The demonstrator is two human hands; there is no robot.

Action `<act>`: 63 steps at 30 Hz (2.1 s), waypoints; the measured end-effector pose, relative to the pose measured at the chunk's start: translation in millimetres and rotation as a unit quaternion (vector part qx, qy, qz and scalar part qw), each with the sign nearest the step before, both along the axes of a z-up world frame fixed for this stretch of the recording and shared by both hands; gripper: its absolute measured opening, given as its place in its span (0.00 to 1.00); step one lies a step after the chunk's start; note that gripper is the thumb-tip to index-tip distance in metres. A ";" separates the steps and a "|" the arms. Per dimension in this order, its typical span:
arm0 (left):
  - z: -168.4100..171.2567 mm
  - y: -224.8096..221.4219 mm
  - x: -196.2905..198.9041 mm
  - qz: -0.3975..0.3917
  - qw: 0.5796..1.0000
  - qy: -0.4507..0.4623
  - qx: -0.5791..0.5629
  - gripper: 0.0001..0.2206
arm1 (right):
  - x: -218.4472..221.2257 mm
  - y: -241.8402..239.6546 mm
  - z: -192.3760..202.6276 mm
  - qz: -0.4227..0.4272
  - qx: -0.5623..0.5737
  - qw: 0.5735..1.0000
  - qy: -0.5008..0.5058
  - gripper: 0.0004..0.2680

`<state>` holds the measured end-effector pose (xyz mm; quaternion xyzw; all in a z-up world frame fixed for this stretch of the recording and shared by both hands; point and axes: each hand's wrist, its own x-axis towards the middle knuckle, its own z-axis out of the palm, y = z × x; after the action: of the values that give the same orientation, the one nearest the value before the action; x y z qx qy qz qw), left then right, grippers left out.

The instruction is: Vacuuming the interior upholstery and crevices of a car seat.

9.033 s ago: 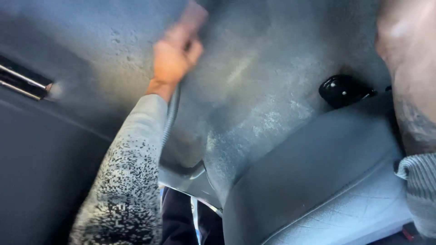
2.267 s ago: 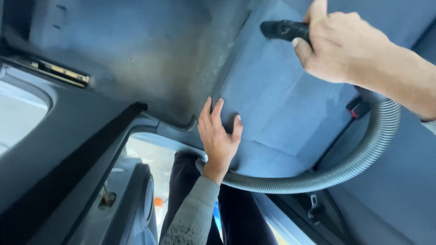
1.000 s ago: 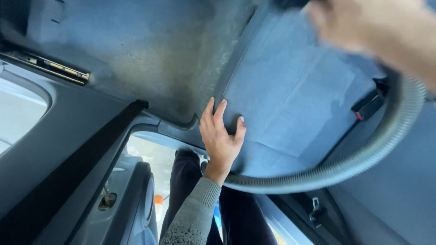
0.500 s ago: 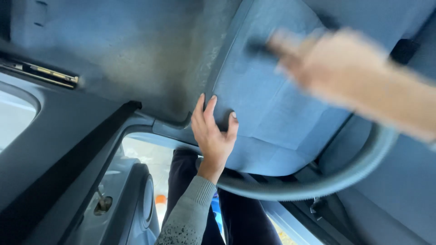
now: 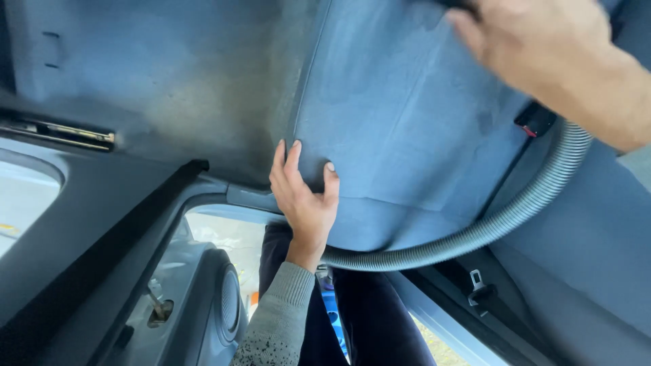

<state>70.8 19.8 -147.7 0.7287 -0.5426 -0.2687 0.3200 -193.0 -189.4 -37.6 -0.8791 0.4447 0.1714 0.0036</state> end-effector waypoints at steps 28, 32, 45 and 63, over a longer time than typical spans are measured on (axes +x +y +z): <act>-3.8 -9.6 4.3 -0.171 0.967 -0.185 -0.039 0.23 | -29.0 60.4 -17.4 -0.116 0.141 0.983 -0.035 0.17; -6.8 -11.3 5.7 -0.169 0.970 -0.174 -0.037 0.23 | -16.9 72.2 -19.0 -0.111 0.168 0.979 -0.026 0.19; -4.1 -6.4 5.9 -0.160 0.974 -0.153 -0.043 0.23 | 13.6 59.0 -7.0 -0.085 0.260 0.962 -0.003 0.21; -6.5 -6.4 5.6 -0.152 0.977 -0.136 -0.058 0.23 | 8.1 70.3 -0.4 -0.078 0.211 0.971 -0.077 0.21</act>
<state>76.5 13.4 -154.2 0.6477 -0.7001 -0.1805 0.2404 -184.9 -119.1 -38.0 -0.8318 0.4639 0.1921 0.2368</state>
